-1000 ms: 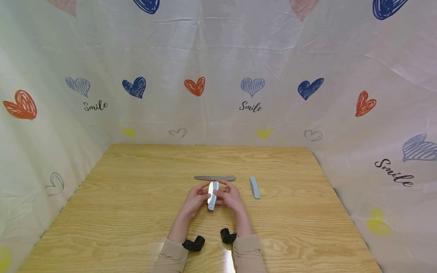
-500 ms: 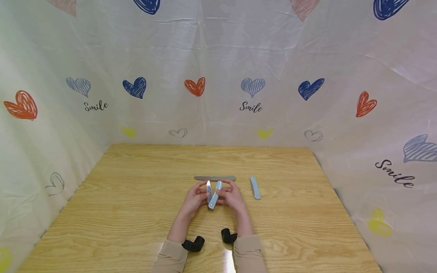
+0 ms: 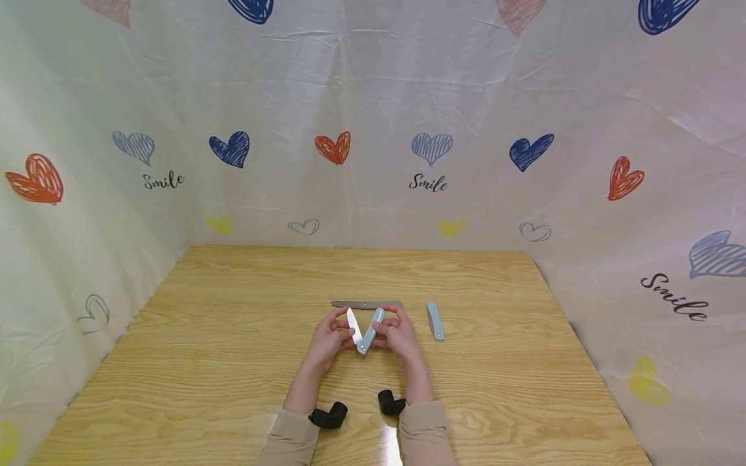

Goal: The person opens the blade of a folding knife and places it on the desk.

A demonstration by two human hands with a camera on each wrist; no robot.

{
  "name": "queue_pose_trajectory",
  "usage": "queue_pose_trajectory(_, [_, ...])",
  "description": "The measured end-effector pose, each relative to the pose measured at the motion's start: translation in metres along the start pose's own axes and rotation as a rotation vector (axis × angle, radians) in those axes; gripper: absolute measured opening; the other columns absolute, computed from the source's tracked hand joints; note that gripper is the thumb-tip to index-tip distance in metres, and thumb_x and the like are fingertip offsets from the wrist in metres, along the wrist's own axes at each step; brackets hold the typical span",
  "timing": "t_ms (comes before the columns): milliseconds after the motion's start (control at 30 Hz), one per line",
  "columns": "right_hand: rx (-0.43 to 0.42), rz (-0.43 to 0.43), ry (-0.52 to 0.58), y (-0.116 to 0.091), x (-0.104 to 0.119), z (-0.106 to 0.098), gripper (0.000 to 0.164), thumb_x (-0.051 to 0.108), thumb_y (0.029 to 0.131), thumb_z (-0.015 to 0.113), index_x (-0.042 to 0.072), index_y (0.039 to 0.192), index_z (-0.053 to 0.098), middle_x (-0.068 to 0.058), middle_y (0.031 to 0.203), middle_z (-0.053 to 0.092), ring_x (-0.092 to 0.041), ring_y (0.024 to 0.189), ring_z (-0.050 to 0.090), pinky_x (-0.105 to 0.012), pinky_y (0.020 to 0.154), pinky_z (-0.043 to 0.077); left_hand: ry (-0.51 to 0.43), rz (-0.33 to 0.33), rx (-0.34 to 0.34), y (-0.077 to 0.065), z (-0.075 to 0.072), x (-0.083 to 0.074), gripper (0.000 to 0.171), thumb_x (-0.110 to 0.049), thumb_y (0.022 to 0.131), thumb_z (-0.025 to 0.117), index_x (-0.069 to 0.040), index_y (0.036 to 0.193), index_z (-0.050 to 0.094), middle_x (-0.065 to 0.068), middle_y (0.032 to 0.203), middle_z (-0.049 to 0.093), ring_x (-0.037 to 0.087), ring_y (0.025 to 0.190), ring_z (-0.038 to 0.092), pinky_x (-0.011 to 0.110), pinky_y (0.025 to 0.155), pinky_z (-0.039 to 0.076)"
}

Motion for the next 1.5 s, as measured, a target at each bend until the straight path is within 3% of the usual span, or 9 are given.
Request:
queue_pose_trajectory(200, [-0.023, -0.023, 0.018, 0.000, 0.001, -0.002, 0.048, -0.005, 0.092, 0.059, 0.001, 0.138, 0.046, -0.002, 0.081, 0.060, -0.014, 0.070, 0.062, -0.031, 0.062, 0.058, -0.017, -0.003, -0.041, 0.001, -0.002, 0.000, 0.061, 0.017, 0.085, 0.054, 0.009, 0.143, 0.036, 0.012, 0.093, 0.048, 0.016, 0.073, 0.054, 0.030, 0.066, 0.059])
queue_pose_trajectory(467, [-0.060, -0.043, 0.077, -0.001, 0.001, -0.005, 0.048, -0.006, 0.092, 0.058, -0.002, 0.138, 0.045, -0.004, 0.084, 0.061, -0.015, 0.073, 0.064, -0.033, 0.066, 0.059, -0.048, -0.010, -0.149, 0.000, -0.003, 0.001, 0.058, 0.015, 0.087, 0.055, 0.006, 0.142, 0.040, 0.008, 0.091, 0.046, 0.015, 0.073, 0.053, 0.030, 0.070, 0.059])
queue_pose_trajectory(1033, [-0.177, -0.064, 0.222, -0.001, 0.001, -0.006, 0.047, -0.010, 0.094, 0.053, -0.007, 0.138, 0.036, -0.006, 0.083, 0.052, -0.013, 0.066, 0.064, -0.027, 0.064, 0.060, -0.220, 0.036, -0.349, -0.001, 0.001, 0.005, 0.053, 0.016, 0.087, 0.054, 0.006, 0.137, 0.040, 0.008, 0.092, 0.041, 0.013, 0.072, 0.052, 0.020, 0.064, 0.056])
queue_pose_trajectory(1300, [-0.210, -0.064, 0.272, -0.001, 0.000, -0.005, 0.046, -0.010, 0.095, 0.050, -0.006, 0.137, 0.031, -0.014, 0.092, 0.053, -0.012, 0.072, 0.063, -0.027, 0.066, 0.060, -0.316, 0.059, -0.431, 0.000, 0.003, 0.007, 0.051, 0.018, 0.087, 0.053, 0.008, 0.135, 0.040, 0.008, 0.088, 0.042, 0.012, 0.071, 0.052, 0.017, 0.060, 0.055])
queue_pose_trajectory(1500, [-0.226, -0.055, 0.310, 0.001, -0.002, -0.006, 0.045, -0.012, 0.096, 0.046, -0.006, 0.136, 0.028, -0.013, 0.099, 0.050, -0.014, 0.079, 0.062, -0.031, 0.072, 0.060, -0.384, 0.076, -0.467, -0.003, 0.008, 0.009, 0.046, 0.019, 0.088, 0.052, 0.009, 0.129, 0.034, 0.009, 0.089, 0.041, 0.013, 0.072, 0.052, 0.019, 0.066, 0.057])
Point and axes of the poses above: each hand's wrist, its own y-axis towards the middle knuckle, its own z-axis out of the palm, x = y × z, the point moved 5 cm from there along y, towards the middle knuckle
